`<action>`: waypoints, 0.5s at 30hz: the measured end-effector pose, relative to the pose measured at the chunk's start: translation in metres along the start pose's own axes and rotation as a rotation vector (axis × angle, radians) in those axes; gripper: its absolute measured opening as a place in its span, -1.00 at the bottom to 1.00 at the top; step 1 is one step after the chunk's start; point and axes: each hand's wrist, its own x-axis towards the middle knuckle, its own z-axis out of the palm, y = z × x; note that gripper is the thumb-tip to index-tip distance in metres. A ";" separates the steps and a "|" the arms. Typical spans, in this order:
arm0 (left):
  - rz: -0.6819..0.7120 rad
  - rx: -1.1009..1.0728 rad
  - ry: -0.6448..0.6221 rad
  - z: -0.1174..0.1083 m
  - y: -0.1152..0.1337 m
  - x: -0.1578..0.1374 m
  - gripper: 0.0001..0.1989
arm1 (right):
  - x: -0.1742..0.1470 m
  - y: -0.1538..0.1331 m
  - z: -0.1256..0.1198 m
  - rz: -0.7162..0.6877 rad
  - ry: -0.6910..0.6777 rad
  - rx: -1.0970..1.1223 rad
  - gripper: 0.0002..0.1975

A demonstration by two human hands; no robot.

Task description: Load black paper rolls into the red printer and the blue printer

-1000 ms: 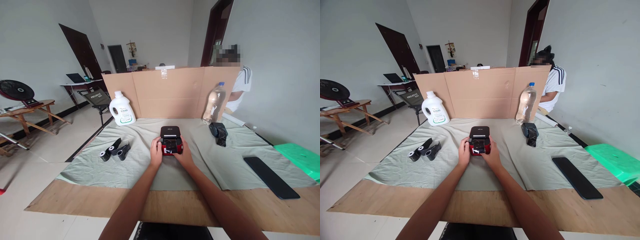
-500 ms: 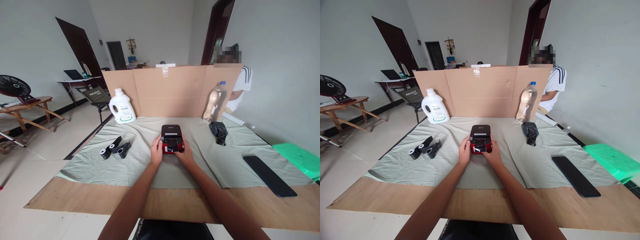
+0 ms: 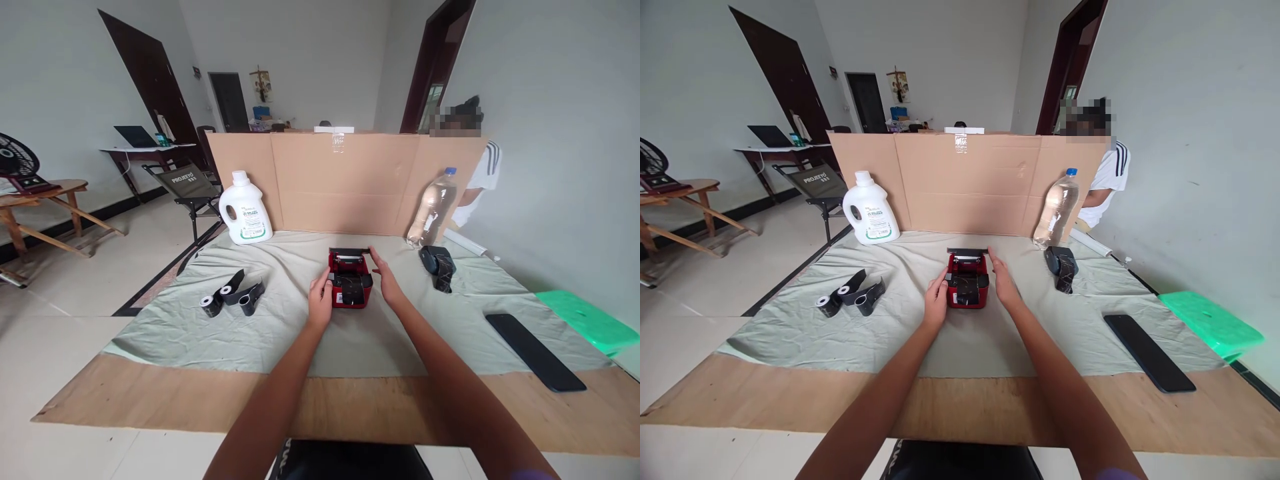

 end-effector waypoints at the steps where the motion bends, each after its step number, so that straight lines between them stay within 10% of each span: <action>1: 0.000 -0.002 -0.002 0.000 0.000 0.000 -0.59 | 0.007 -0.004 0.002 0.049 0.000 0.035 -0.43; 10: -0.009 -0.033 -0.005 0.000 -0.001 0.000 -0.58 | 0.015 -0.027 0.002 -0.033 -0.076 -0.336 -0.71; 15: -0.010 -0.030 -0.025 -0.002 0.001 0.001 -0.58 | 0.071 -0.042 0.023 -0.137 -0.444 -0.633 -0.67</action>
